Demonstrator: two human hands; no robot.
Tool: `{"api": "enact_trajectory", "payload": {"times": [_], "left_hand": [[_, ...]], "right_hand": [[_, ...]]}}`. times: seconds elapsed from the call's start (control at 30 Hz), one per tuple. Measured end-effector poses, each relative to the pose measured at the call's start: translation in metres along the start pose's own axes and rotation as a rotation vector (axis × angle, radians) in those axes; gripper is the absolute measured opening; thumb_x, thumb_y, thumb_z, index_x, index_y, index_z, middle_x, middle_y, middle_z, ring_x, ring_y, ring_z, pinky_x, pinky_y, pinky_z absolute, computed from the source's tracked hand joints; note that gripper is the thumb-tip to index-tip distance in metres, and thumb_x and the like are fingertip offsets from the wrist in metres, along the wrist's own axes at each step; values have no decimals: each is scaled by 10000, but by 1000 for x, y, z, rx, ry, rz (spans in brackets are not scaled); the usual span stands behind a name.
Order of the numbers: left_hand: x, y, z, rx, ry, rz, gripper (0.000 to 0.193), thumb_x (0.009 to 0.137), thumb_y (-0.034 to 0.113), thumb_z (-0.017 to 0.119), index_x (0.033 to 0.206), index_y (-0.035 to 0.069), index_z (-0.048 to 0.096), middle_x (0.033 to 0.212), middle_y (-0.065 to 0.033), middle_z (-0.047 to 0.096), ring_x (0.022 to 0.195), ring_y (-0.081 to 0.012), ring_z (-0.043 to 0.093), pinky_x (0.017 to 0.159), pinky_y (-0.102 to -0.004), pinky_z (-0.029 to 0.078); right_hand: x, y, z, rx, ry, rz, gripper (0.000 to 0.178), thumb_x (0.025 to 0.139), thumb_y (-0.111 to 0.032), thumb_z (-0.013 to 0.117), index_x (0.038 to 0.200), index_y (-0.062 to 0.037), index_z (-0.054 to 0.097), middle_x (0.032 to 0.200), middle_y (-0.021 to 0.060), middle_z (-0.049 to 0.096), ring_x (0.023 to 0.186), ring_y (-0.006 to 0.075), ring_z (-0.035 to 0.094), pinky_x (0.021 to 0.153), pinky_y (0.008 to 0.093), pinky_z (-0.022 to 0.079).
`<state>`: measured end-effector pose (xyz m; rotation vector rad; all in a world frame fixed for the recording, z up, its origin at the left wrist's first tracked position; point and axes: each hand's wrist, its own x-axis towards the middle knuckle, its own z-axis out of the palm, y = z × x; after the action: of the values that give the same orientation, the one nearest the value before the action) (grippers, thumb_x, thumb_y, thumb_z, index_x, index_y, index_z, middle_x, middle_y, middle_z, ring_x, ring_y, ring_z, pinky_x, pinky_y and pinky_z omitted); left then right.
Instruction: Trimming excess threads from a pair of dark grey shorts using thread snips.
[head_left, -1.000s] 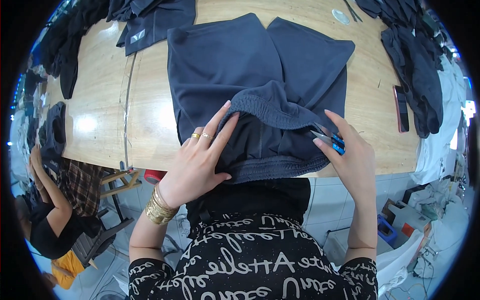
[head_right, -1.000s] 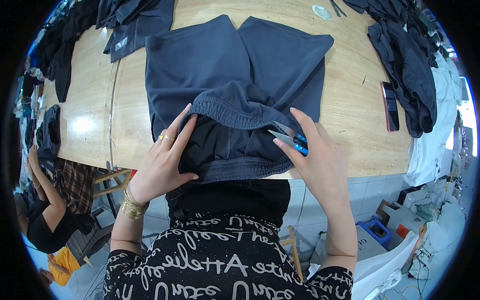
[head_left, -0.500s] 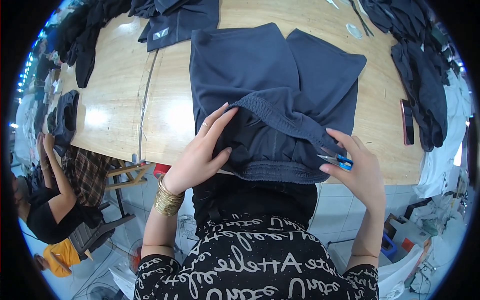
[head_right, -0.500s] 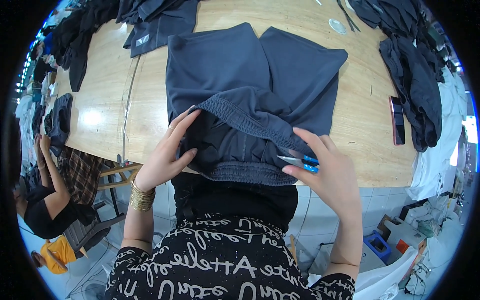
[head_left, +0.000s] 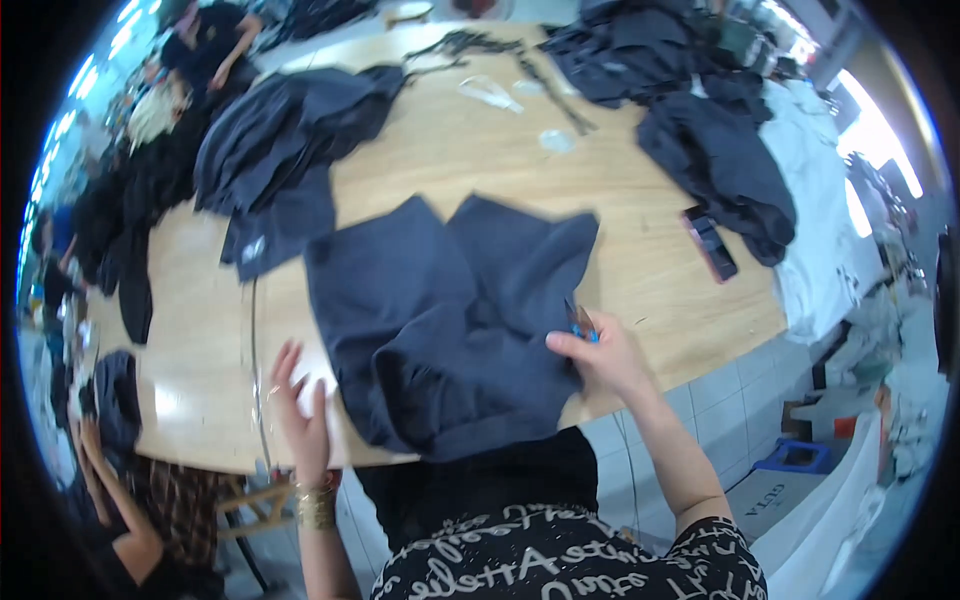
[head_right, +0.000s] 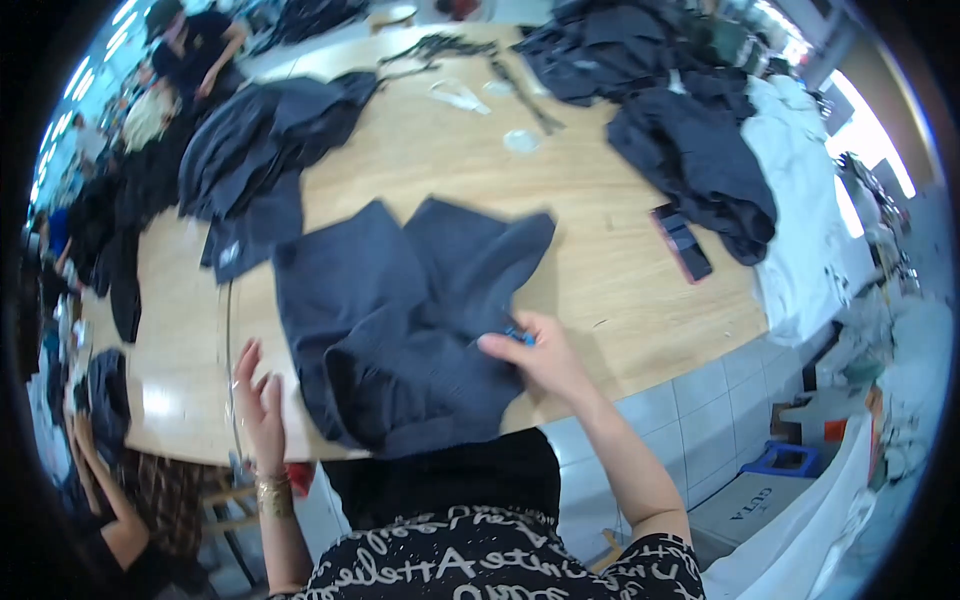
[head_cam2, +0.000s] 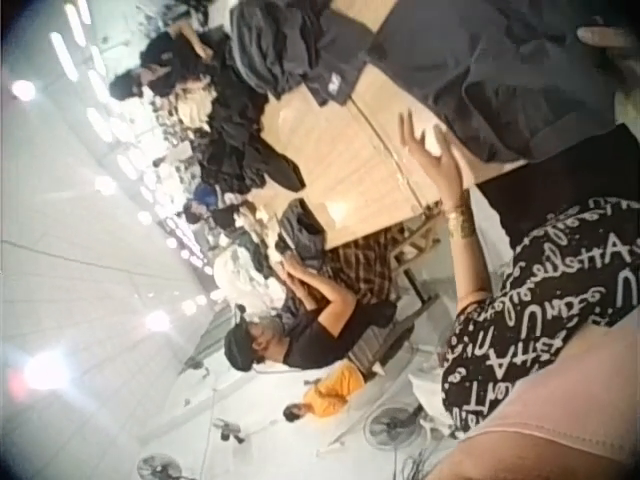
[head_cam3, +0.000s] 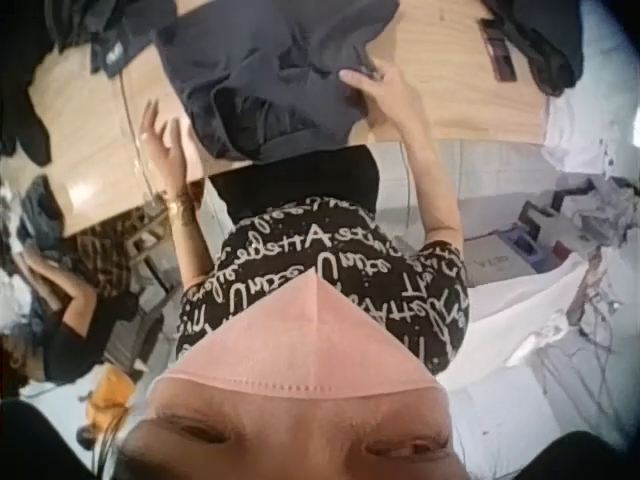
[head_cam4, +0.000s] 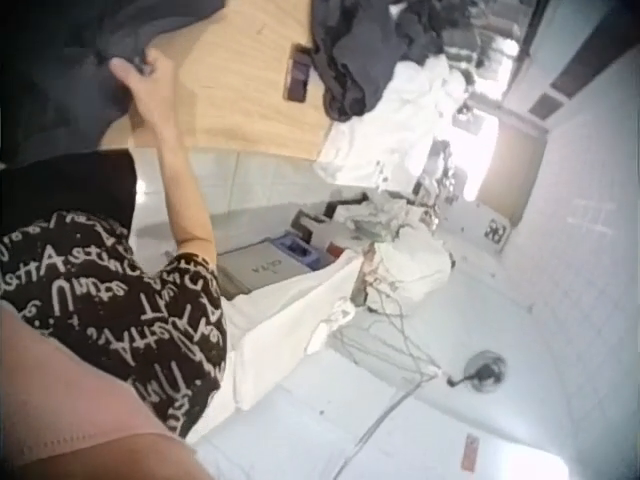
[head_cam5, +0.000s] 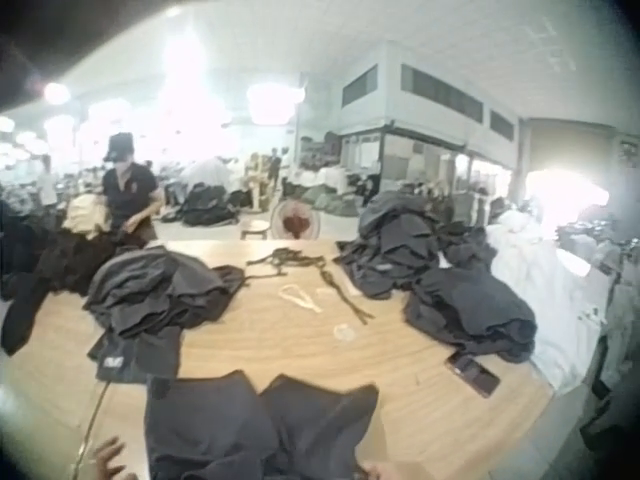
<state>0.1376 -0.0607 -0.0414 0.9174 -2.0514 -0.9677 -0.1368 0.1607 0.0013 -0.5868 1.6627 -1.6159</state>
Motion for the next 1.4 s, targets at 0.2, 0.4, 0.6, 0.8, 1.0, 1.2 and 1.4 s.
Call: {"api": "enact_trajectory", "payload": {"times": [0.2,0.4,0.6,0.8,1.0,1.2,1.4], "left_hand": [[9,-82,-3,363,64,62,477,887,152,547,1333,62,405,1420,-186,329,1301,-344,326,1051,-428,283],[6,-82,5,585,177,14,445,850,162,588,1265,55,464,1469,-204,225,1306,-390,294,1041,-472,285],[6,-87,5,604,187,-19,380,829,151,591,1197,94,515,1475,-198,227,1319,-383,291,1013,-490,289],[6,-82,9,520,148,-76,344,819,146,593,1157,120,537,1449,-195,276,1303,-385,310,1005,-509,276],[4,-77,7,557,123,-89,362,832,175,580,1187,127,527,1422,-197,317,1303,-385,307,1035,-501,245],[9,-82,13,610,116,-71,386,833,190,568,1210,124,517,1405,-202,339,1295,-383,320,1036,-500,242],[9,-78,11,642,113,-107,385,849,205,541,1225,125,516,1396,-206,348,1279,-372,348,1016,-500,263]], "right_hand": [[17,-108,-29,120,29,-43,228,819,-280,698,857,-70,616,741,-41,583,549,30,479,460,193,336],[55,-220,-134,265,499,-748,237,773,-275,745,815,-85,609,785,-20,595,683,93,539,624,261,444],[67,-288,-366,-2,1129,-738,342,763,-347,743,845,-36,630,735,8,528,666,145,500,659,266,420],[82,-199,-522,-156,1505,-425,285,843,-220,649,657,-25,558,526,47,498,412,135,462,350,271,339],[157,-194,-458,-241,1071,-472,240,868,-250,633,890,-40,520,592,9,454,414,103,437,345,254,357],[206,-237,-462,-94,1110,-452,228,892,-262,603,855,-49,533,588,9,466,444,104,469,362,244,379],[213,-306,-555,240,1073,-1001,341,903,-220,568,976,111,544,919,184,633,641,231,649,493,264,511]]}}
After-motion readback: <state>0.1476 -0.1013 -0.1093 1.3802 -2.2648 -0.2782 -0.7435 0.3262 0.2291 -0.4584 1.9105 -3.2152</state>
